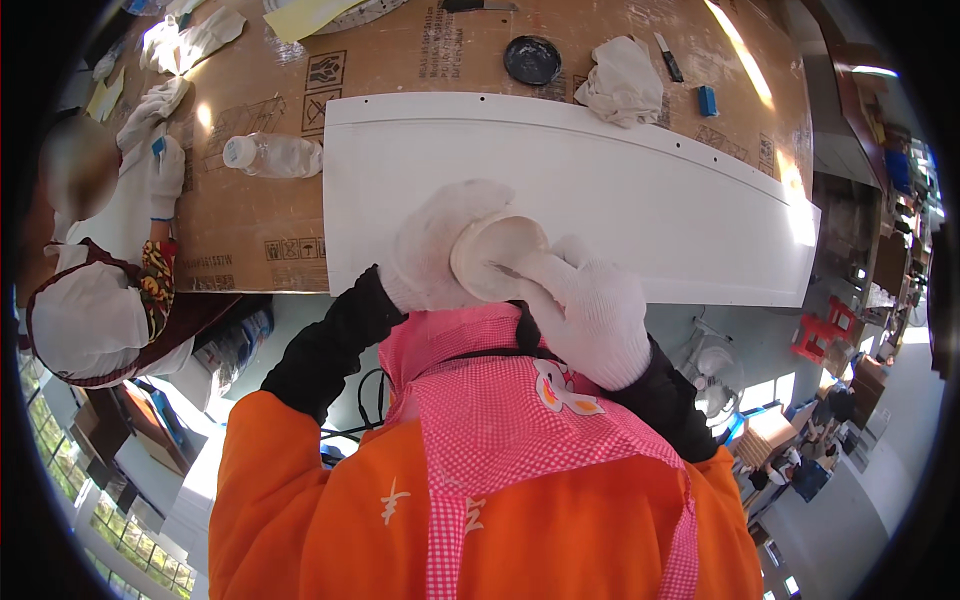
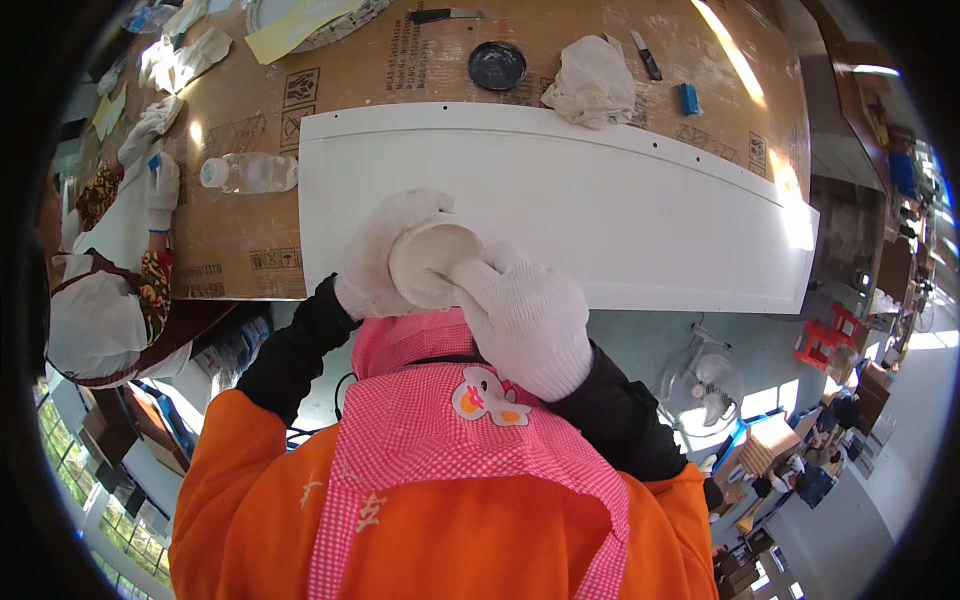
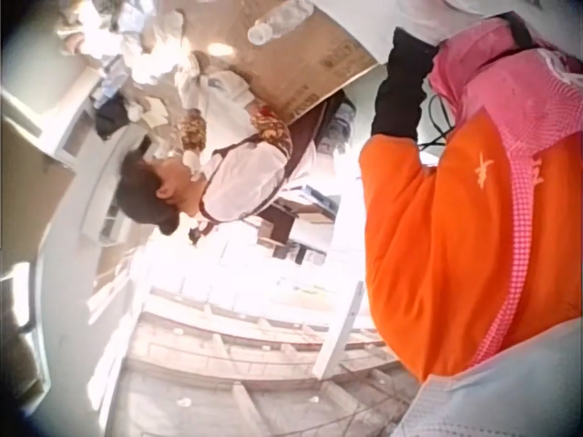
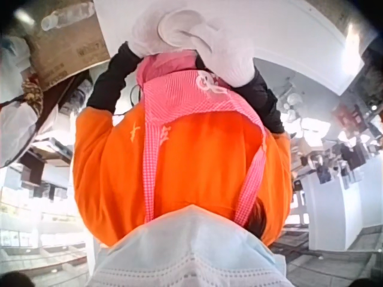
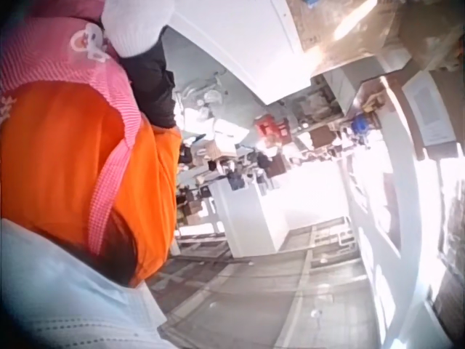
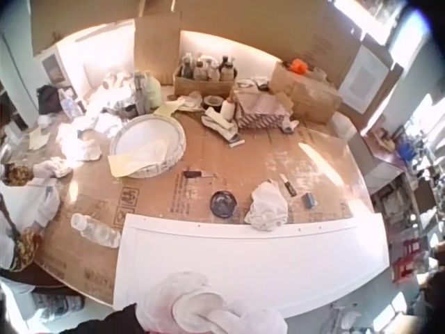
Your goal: Repairing or touching up a white furniture panel by applying a substance and scraping away excess with a putty knife.
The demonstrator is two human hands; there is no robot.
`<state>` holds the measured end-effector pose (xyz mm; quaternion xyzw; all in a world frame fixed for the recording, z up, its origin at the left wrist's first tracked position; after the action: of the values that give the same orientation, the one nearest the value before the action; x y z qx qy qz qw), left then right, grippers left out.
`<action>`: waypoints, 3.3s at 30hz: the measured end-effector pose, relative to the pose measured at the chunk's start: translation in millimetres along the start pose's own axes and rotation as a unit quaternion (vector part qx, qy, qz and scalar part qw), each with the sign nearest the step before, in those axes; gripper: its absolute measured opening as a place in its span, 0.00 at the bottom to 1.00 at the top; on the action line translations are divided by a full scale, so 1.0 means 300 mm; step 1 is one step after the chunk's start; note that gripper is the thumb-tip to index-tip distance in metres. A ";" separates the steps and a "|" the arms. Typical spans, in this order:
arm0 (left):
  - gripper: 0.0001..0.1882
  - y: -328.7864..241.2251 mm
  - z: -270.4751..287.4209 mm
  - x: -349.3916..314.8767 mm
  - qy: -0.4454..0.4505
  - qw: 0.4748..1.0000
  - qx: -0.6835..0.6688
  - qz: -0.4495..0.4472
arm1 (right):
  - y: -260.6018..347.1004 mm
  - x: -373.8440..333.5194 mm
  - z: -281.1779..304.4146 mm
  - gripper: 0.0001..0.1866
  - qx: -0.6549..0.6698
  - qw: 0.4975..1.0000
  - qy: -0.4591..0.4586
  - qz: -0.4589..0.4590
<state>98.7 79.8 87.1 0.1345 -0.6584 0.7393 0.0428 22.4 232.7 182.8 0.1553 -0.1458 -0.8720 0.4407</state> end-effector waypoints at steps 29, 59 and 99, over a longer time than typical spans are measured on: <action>0.32 -0.145 -0.187 -0.065 0.045 0.997 0.053 -0.032 | 0.034 -0.228 -0.007 0.02 -0.043 0.997 0.008 0.066; 0.43 -0.115 -0.166 -0.127 -0.156 0.985 0.006 -0.073 | -0.008 -0.148 0.016 0.07 0.221 0.973 -0.017 -0.068; 0.47 0.027 -1.491 0.661 0.068 0.985 -0.108 0.115 | -1.035 -1.390 0.083 0.24 0.836 0.414 -0.226 -0.282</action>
<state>-157.3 496.9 86.6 0.0023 -0.7411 0.6712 0.0164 22.8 751.8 143.4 0.2766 -0.8449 -0.3982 -0.2261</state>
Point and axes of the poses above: each hand's wrist, its own x-axis towards the middle knuckle, its own z-axis out of the back of the hand, y = z × x, the point moved 6 cm from there along x, towards the middle knuckle, and after that the axes turned 13 degrees about -x, right-handed, at the moved point
